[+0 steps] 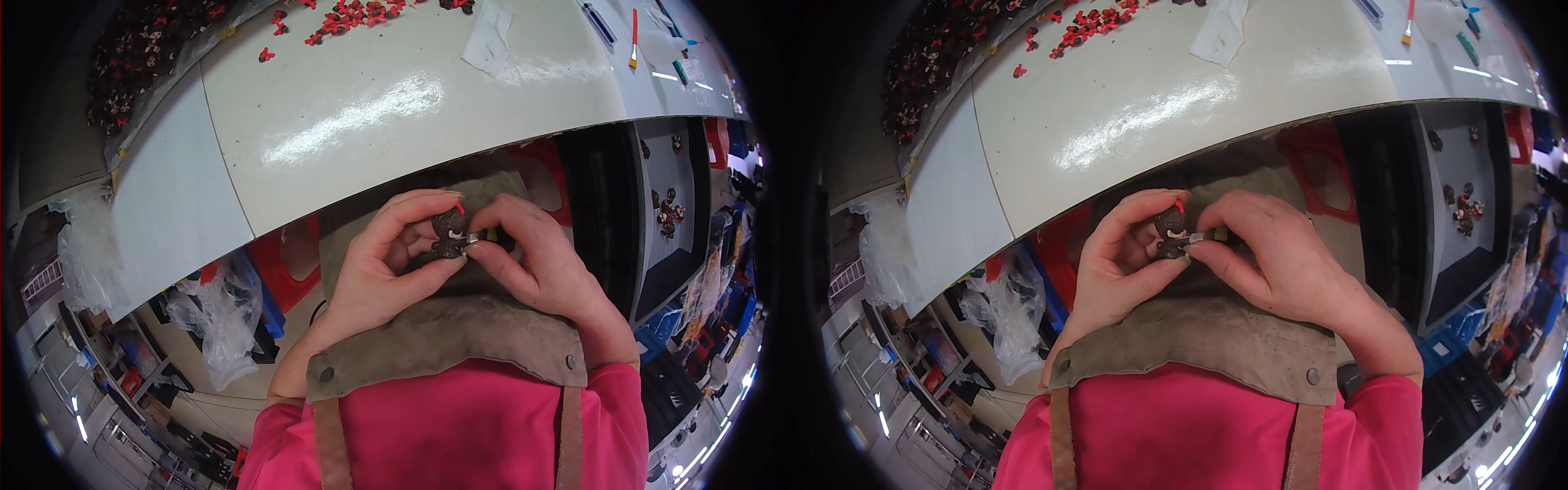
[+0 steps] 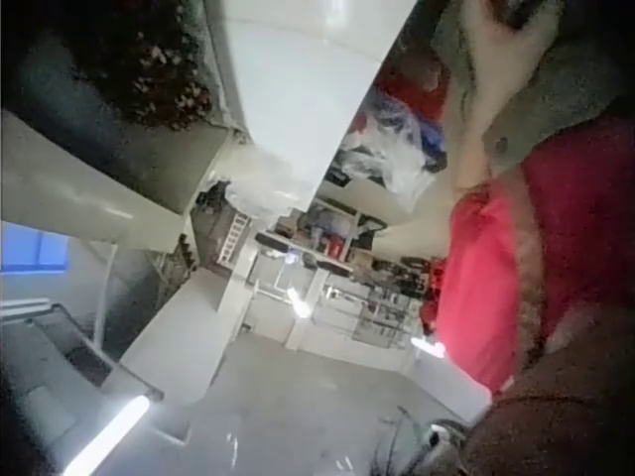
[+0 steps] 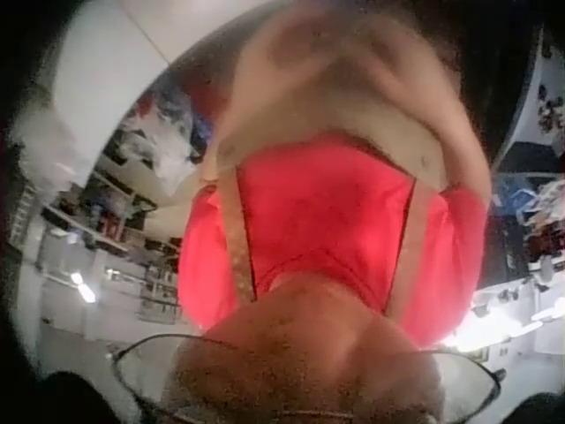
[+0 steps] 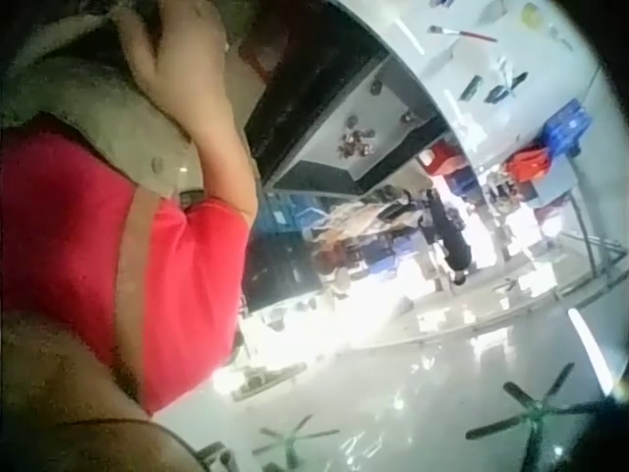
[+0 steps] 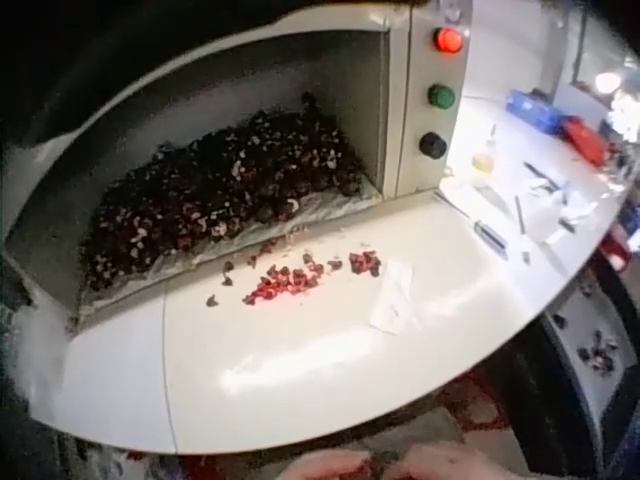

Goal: Assemble small plastic toy components by applying glue and pressing parts together at a factory workbench.

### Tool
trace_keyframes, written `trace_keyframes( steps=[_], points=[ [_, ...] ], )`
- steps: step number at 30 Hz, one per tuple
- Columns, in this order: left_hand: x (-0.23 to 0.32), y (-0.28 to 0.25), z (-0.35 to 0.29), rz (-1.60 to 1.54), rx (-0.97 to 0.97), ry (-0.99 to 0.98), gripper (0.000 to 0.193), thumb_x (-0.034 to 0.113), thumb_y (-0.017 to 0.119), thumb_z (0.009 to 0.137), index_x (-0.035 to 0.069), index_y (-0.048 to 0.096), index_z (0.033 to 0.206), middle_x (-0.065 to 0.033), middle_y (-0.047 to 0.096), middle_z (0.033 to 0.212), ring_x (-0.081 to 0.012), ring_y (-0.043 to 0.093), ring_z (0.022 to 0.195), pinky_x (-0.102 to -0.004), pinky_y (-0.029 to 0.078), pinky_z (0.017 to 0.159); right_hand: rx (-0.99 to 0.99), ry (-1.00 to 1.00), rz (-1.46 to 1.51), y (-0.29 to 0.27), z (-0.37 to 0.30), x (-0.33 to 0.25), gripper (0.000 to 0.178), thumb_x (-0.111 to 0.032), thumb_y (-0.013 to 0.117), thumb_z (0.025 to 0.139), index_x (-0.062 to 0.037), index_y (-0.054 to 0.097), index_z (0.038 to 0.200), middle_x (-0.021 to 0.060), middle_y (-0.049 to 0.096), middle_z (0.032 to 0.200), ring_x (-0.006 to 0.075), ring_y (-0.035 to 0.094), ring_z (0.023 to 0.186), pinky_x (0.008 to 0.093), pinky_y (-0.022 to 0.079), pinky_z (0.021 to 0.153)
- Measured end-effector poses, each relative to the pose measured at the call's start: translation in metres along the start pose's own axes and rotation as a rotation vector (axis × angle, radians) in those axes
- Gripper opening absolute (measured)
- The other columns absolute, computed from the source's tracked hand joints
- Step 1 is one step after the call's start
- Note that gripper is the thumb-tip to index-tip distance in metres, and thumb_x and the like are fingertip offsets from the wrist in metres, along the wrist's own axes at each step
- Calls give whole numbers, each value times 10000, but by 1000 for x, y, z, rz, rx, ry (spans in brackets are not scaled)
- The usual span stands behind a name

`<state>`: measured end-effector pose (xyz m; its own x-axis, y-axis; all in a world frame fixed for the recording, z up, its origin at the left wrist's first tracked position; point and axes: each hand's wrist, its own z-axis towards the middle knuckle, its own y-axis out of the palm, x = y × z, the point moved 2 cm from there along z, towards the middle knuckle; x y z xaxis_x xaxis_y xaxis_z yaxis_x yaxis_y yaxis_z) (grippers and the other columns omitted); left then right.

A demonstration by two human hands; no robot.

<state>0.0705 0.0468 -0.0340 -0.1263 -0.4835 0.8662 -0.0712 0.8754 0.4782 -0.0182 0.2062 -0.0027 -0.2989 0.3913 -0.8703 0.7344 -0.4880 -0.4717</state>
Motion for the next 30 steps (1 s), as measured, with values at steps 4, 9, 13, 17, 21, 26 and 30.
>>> trace_keyframes(
  steps=[4, 9, 13, 17, 21, 26, 30],
  points=[
    [0, -2, -1, -22, 7, -8, 549, -153, 605, 757, 11, 457, 1260, -111, 430, 1304, -162, 509, 1131, -283, 449, 927, 8, -30, -4, 2, 2, 0, 150, -117, 615, 814, -25, 541, 907, 97, 538, 821, 253, 530, 748, 322, 417, 654],
    [0, -1, -3, -105, 23, -32, 550, -133, 605, 774, 1, 433, 1279, -118, 445, 1310, -159, 536, 1092, -279, 461, 906, 53, -39, 93, 1, 1, -2, 116, -129, 534, 873, -23, 545, 918, 75, 546, 780, 182, 530, 672, 285, 414, 599],
    [1, 1, -5, -126, 36, -92, 555, -121, 603, 784, -3, 417, 1293, -123, 468, 1300, -164, 564, 1052, -278, 472, 884, 62, 162, 245, -5, -4, -3, 168, -140, 434, 932, -18, 550, 926, 38, 555, 686, 114, 512, 574, 248, 409, 541],
    [4, 3, -3, -136, -9, -103, 529, -134, 592, 794, -4, 435, 1282, -76, 416, 1268, -139, 534, 1075, -270, 459, 905, 58, 5, 158, -2, -1, 3, 163, -122, 429, 932, -17, 552, 911, 40, 549, 651, 118, 514, 560, 253, 411, 535],
    [5, 5, -2, -151, -5, -142, 526, -132, 592, 796, -7, 434, 1283, -72, 435, 1253, -138, 538, 1065, -274, 460, 911, -20, -7, 123, -2, 1, 1, 165, -118, 433, 930, -14, 551, 880, 74, 535, 651, 168, 525, 563, 292, 414, 537],
    [5, 10, 1, -127, 0, -130, 523, -123, 599, 798, -7, 436, 1281, -69, 444, 1242, -133, 543, 1047, -274, 461, 914, -18, -43, 95, -4, 1, 4, 158, -111, 434, 928, -10, 542, 871, 92, 520, 648, 210, 526, 569, 315, 415, 543],
    [5, 11, 2, -130, -4, -147, 524, -119, 604, 797, -6, 438, 1280, -65, 454, 1230, -123, 541, 1039, -272, 460, 919, -37, -4, 120, -6, 1, 2, 150, -111, 439, 927, -9, 536, 873, 92, 516, 647, 212, 523, 566, 313, 413, 541]
  ],
)
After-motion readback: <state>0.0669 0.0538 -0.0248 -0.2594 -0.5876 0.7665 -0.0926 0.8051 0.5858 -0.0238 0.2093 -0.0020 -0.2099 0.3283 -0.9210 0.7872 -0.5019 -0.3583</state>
